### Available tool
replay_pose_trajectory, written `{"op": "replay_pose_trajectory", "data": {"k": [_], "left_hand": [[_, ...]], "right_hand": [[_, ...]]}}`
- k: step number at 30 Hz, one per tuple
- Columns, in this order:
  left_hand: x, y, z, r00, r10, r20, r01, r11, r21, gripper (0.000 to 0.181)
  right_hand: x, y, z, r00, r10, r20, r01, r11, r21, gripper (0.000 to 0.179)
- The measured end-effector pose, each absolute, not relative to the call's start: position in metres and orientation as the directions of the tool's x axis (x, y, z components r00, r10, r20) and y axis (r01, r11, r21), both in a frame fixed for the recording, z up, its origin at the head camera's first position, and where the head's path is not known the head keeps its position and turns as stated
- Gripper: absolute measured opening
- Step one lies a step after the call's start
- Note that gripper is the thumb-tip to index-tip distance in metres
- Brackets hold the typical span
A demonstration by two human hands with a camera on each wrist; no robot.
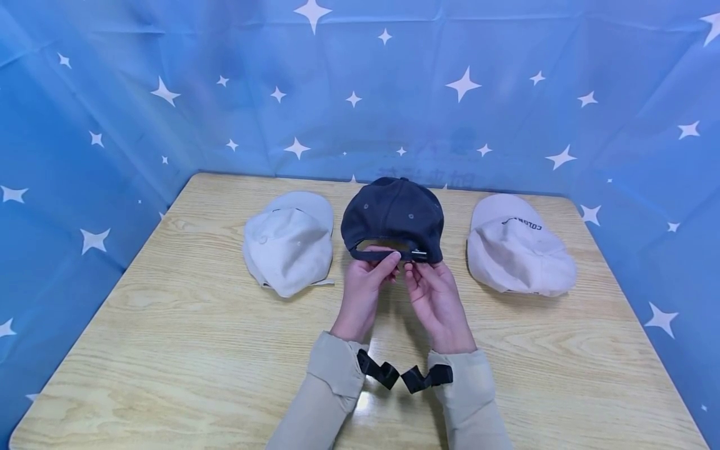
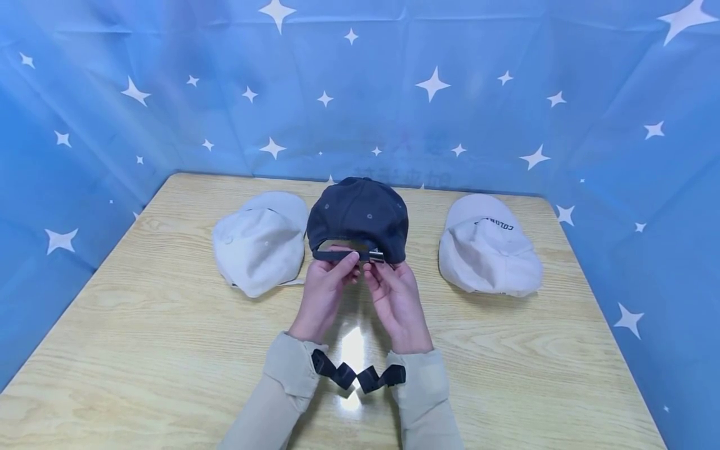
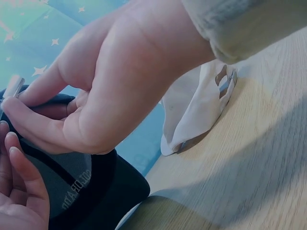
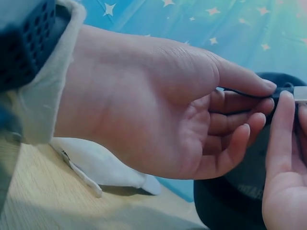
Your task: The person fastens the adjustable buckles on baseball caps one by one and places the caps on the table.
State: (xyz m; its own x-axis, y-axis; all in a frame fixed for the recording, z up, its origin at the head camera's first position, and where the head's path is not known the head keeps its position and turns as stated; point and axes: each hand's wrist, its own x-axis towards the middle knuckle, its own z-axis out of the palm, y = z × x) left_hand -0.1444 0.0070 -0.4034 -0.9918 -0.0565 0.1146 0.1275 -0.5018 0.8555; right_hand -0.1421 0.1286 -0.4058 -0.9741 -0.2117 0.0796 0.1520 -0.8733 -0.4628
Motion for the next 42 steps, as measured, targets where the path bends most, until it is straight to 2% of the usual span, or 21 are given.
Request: {"op": "replay_pose_trajectory", "data": {"k": [7, 25, 36, 42], "left_hand": [[-0.1433, 0.006, -0.4012, -0.997, -0.034, 0.072, 0.079, -0.491, 0.868, 0.017], [-0.1423, 0.0084, -0.4021, -0.995, -0.03, 0.098, 0.101, -0.456, 0.884, 0.018], [-0.1431, 0.0093, -0.4031, -0.996, -0.008, 0.093, 0.086, -0.464, 0.881, 0.023], [-0.1418, 0.0063, -0.4014, -0.997, 0.017, 0.078, 0.058, -0.515, 0.855, 0.022]], "right_hand": [[-0.1424, 0.1286, -0.4071, -0.97, -0.22, 0.1, 0.146, -0.863, -0.483, 0.017], [-0.1407, 0.1255, -0.4058, -0.981, -0.191, 0.037, 0.142, -0.83, -0.539, 0.015], [-0.1415, 0.1262, -0.4081, -0.978, -0.196, 0.075, 0.126, -0.832, -0.54, 0.011], [-0.1411, 0.1275, -0.4085, -0.978, -0.192, 0.081, 0.126, -0.853, -0.507, 0.012]]}}
